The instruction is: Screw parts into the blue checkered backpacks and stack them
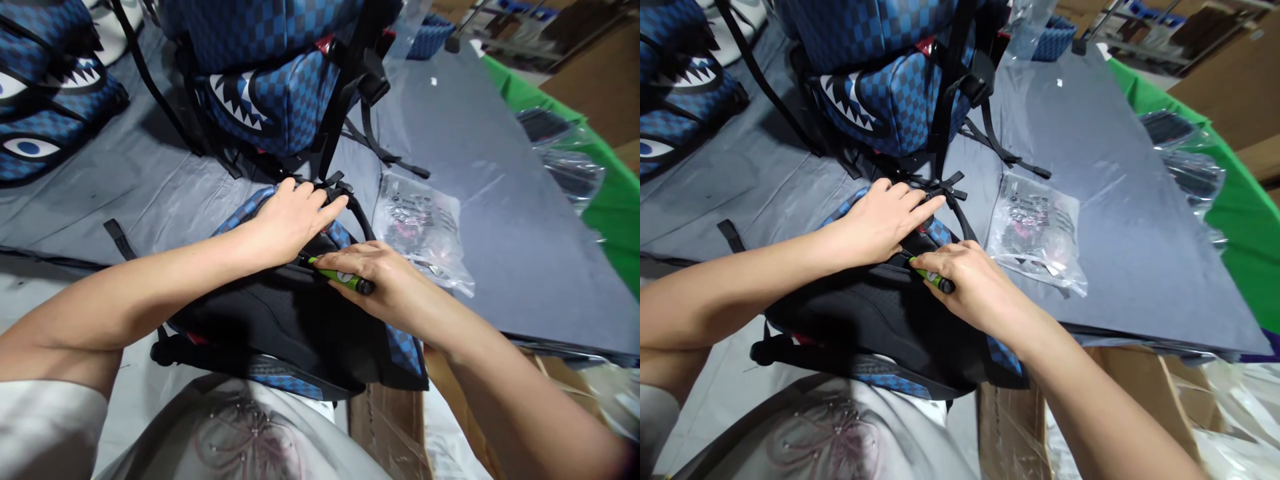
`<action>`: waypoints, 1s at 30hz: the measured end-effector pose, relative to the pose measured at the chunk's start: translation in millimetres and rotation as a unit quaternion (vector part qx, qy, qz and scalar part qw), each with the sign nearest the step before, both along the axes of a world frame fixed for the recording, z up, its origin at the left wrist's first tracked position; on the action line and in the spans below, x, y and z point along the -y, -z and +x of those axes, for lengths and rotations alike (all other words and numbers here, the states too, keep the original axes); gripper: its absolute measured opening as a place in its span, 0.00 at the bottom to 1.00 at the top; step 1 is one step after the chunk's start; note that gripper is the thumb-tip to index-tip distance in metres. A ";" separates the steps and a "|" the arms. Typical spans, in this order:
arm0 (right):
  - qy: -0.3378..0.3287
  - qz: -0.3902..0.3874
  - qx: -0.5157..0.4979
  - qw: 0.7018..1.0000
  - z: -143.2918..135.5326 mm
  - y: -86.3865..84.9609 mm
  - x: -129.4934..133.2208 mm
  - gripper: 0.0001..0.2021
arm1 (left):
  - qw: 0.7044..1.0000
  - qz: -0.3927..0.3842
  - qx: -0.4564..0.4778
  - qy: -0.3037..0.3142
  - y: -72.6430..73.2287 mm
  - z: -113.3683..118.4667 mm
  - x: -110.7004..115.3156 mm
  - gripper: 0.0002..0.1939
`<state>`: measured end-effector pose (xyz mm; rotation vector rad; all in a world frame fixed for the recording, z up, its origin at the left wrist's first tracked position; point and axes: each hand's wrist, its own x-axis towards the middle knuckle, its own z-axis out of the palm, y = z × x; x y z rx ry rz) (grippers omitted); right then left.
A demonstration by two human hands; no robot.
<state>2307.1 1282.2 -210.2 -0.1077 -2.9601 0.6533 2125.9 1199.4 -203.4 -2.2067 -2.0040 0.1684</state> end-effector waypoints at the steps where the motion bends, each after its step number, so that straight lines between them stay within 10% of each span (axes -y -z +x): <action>1: 0.009 -0.001 -0.003 1.000 -0.1 0.3 0.9 0.14 | 1.000 0.000 -0.002 0.002 0.2 -0.2 0.0 0.36; 30: 0.045 -0.004 -0.013 0.999 -3.0 4.5 7.3 0.14 | 0.999 0.026 -0.016 0.021 8.3 -3.0 -2.4 0.35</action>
